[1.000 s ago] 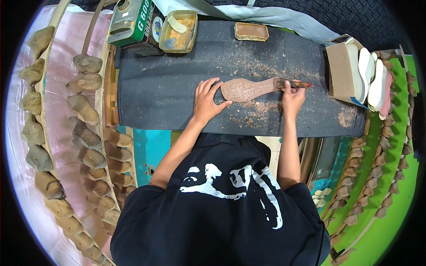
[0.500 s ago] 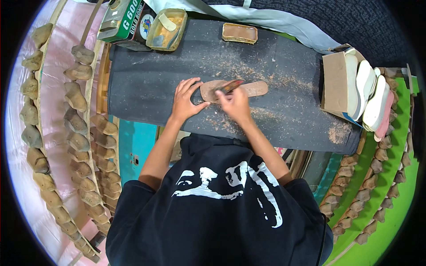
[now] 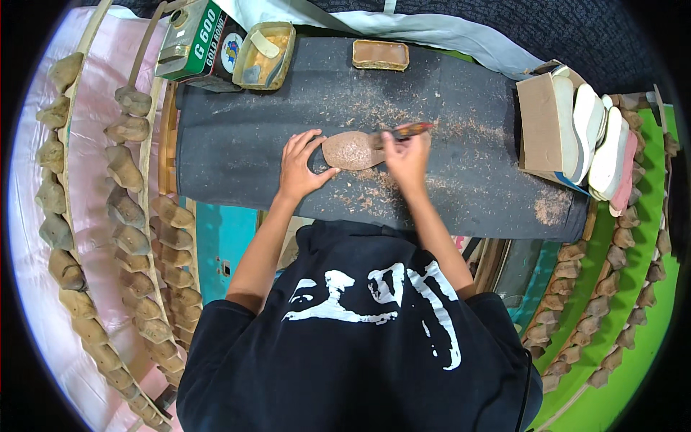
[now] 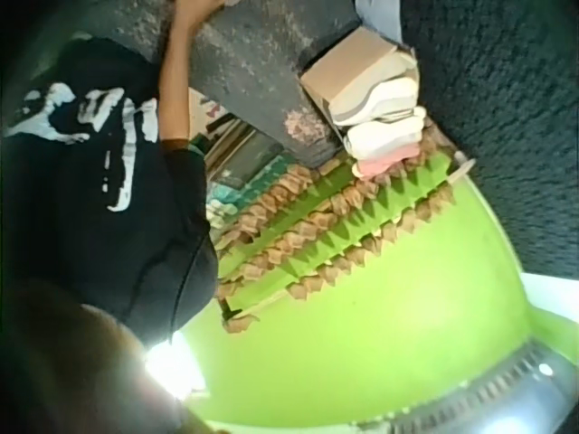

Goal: The recorder is applying glue to several shoe soles using a brush in a manufacturing setting.

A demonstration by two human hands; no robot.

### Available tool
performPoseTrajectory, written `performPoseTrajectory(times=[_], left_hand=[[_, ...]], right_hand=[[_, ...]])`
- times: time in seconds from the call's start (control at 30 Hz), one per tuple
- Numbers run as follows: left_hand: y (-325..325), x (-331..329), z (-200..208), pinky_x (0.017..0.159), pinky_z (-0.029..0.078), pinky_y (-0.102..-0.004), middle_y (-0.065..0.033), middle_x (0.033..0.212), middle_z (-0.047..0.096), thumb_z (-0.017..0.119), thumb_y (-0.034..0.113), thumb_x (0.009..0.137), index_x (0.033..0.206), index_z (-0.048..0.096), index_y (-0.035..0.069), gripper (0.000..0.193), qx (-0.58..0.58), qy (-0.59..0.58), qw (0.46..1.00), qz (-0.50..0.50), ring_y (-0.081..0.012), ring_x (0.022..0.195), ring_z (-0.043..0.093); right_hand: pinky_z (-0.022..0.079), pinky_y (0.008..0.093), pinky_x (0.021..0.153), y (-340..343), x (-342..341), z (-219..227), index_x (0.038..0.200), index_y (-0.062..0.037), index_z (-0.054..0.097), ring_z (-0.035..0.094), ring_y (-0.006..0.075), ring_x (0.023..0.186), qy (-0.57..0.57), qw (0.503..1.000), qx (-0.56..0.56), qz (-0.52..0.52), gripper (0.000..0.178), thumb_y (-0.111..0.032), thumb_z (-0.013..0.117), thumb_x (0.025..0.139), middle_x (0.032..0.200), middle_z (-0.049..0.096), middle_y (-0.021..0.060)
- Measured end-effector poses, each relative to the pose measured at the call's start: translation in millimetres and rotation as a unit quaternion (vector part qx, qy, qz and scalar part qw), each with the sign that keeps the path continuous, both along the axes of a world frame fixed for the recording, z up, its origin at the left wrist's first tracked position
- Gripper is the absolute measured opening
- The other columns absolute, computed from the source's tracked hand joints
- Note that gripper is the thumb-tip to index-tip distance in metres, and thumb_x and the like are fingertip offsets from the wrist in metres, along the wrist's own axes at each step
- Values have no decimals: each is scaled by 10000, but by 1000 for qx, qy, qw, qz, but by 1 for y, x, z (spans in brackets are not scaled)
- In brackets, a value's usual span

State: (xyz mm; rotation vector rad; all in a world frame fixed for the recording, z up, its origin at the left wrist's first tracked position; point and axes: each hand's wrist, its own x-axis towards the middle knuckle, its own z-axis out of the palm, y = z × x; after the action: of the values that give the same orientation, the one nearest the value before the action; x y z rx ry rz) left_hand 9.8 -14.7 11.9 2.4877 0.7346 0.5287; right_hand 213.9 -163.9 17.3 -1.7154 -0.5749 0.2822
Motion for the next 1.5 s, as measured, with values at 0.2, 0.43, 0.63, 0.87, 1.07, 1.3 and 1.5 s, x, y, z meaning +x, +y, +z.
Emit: performPoseTrajectory(times=[0.2,0.43,0.63,0.87,1.07,1.3,1.5], left_hand=[[4,-4,-6,1177,363,-503,-60,1461,612,958,420,637,1272,708,111,749,-10,-22,1000,-6,-345,1375,519],[4,-5,-9,1207,350,-518,-53,1431,629,962,422,630,1230,709,77,737,-25,-47,999,5,-308,1372,541],[9,-7,-20,1209,346,-517,-60,1430,626,950,444,645,1209,696,64,725,-15,-51,999,10,-313,1365,541],[8,-8,-13,1200,350,-511,-61,1436,619,943,434,665,1205,699,60,701,-42,-61,997,-1,-322,1375,524],[11,-10,-23,1209,342,-513,-61,1416,620,938,407,666,1225,698,57,702,-19,-55,998,-7,-301,1361,533],[7,-5,-11,1202,349,-522,-59,1449,618,954,426,644,1213,711,84,707,-25,-45,999,-1,-340,1372,529],[7,-3,-11,1185,366,-510,-56,1423,640,957,356,620,1233,713,85,714,-15,-45,999,-1,-312,1366,535]], right_hand=[[608,380,671,36,-44,8,1032,38,652,760,262,748,-2,987,-60,151,283,-181,786,914,890,727,179],[567,346,621,36,-13,21,1059,36,635,745,212,714,-32,993,-109,-16,262,-149,769,929,891,734,150],[594,359,628,62,-83,25,1057,65,630,759,263,707,-49,990,-84,104,291,-145,769,912,876,719,210],[581,369,646,54,-37,31,1058,28,622,736,229,700,-38,988,-143,-45,261,-151,760,929,827,746,162],[603,351,676,57,-85,21,1095,23,651,746,211,740,-21,993,-86,74,269,-133,778,915,907,730,177],[602,333,701,1,-4,15,1064,26,651,750,195,742,-31,994,-59,-83,269,-160,783,921,877,768,139],[562,383,642,27,-55,-32,1008,32,680,704,274,670,-33,995,-95,13,290,-198,809,885,783,694,157]])
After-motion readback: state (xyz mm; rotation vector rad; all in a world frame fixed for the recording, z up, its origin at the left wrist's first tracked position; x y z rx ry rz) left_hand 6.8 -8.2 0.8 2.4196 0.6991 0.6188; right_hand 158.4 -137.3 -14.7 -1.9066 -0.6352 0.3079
